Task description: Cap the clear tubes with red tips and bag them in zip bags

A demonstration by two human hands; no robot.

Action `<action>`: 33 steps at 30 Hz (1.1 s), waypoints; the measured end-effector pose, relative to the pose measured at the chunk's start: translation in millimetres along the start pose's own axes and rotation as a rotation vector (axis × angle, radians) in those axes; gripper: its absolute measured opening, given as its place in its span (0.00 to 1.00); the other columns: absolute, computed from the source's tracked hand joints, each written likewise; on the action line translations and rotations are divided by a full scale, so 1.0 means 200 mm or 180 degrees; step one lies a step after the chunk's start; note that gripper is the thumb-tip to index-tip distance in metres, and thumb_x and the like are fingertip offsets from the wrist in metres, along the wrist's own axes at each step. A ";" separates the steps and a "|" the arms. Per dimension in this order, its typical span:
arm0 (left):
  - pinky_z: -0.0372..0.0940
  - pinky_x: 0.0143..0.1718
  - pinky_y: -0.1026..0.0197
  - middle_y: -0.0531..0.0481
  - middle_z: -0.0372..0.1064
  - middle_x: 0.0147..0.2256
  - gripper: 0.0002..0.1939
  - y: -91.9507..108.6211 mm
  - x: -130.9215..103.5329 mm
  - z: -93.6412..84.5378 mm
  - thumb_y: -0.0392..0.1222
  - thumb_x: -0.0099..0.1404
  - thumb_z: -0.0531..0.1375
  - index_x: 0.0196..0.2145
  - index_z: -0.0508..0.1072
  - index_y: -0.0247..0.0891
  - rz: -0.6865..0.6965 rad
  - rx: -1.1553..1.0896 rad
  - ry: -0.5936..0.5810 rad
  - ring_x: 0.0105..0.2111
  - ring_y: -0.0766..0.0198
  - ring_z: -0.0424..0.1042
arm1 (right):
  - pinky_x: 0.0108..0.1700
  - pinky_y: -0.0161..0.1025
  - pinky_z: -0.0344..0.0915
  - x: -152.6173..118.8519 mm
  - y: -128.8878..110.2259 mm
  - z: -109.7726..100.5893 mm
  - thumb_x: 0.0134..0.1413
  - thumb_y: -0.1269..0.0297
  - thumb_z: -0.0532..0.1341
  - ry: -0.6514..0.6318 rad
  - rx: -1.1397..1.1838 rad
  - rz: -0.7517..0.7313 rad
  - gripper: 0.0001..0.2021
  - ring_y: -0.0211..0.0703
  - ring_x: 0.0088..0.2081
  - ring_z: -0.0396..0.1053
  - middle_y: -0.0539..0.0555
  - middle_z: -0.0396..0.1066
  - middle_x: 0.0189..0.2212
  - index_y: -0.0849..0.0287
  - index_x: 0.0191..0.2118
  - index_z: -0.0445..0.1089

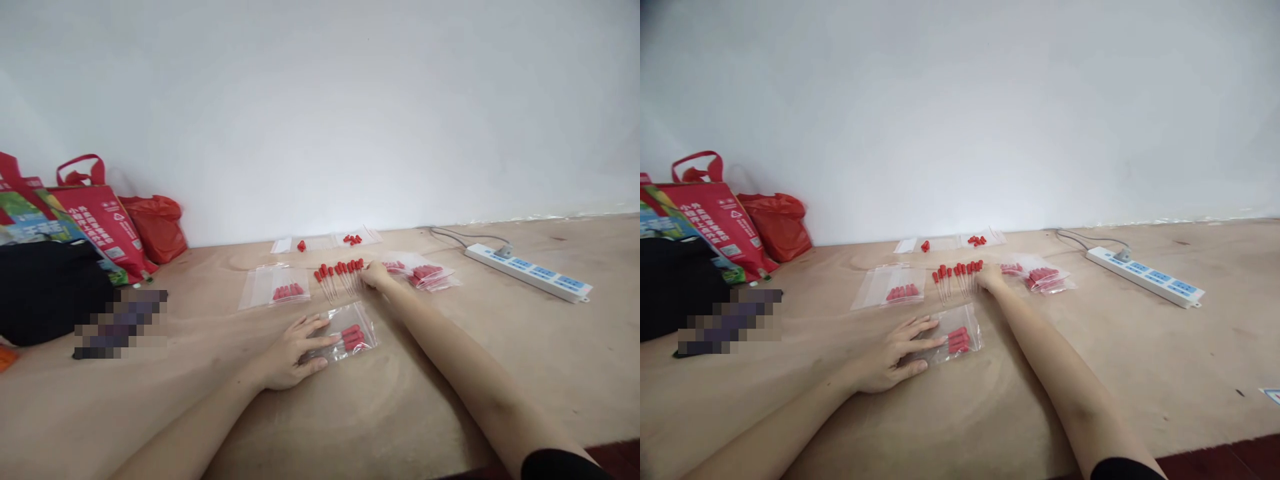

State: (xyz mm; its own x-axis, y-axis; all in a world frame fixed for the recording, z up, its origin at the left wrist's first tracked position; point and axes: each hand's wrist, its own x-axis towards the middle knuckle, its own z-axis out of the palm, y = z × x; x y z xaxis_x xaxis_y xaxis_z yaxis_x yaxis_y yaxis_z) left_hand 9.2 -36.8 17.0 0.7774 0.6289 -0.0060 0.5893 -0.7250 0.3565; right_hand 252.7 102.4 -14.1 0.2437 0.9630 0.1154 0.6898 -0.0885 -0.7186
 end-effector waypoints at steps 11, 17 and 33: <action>0.39 0.57 0.43 0.52 0.46 0.59 0.21 -0.01 0.00 0.01 0.43 0.62 0.52 0.54 0.58 0.52 0.0012 -0.0013 0.0006 0.59 0.53 0.43 | 0.18 0.30 0.59 -0.43 0.11 -0.18 0.42 0.66 0.56 -0.0198 0.2206 -0.0297 0.36 0.33 0.16 0.61 0.40 0.57 0.18 0.58 0.57 0.38; 0.42 0.56 0.44 0.52 0.46 0.59 0.21 -0.01 0.01 0.01 0.43 0.63 0.52 0.54 0.58 0.53 0.0004 0.0002 0.0046 0.59 0.53 0.43 | 0.23 0.36 0.66 -0.55 0.08 -0.14 0.38 0.63 0.60 -0.0338 0.2777 -0.0235 0.44 0.37 0.19 0.67 0.39 0.59 0.20 0.52 0.57 0.29; 0.39 0.57 0.44 0.52 0.46 0.59 0.21 0.00 0.01 0.01 0.44 0.63 0.51 0.54 0.57 0.53 -0.0039 0.0069 -0.0022 0.59 0.54 0.43 | 0.24 0.36 0.63 -0.51 0.09 -0.11 0.41 0.51 0.58 -0.0049 0.2859 -0.0283 0.17 0.35 0.20 0.64 0.45 0.62 0.21 0.57 0.34 0.57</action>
State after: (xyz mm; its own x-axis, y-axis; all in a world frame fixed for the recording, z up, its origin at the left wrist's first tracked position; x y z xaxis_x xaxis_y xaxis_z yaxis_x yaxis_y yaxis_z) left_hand 10.0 -35.9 15.1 0.7716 0.6358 -0.0168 0.6033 -0.7233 0.3360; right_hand 256.0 -3.7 -23.9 0.2012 0.9606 0.1916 -0.0883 0.2126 -0.9731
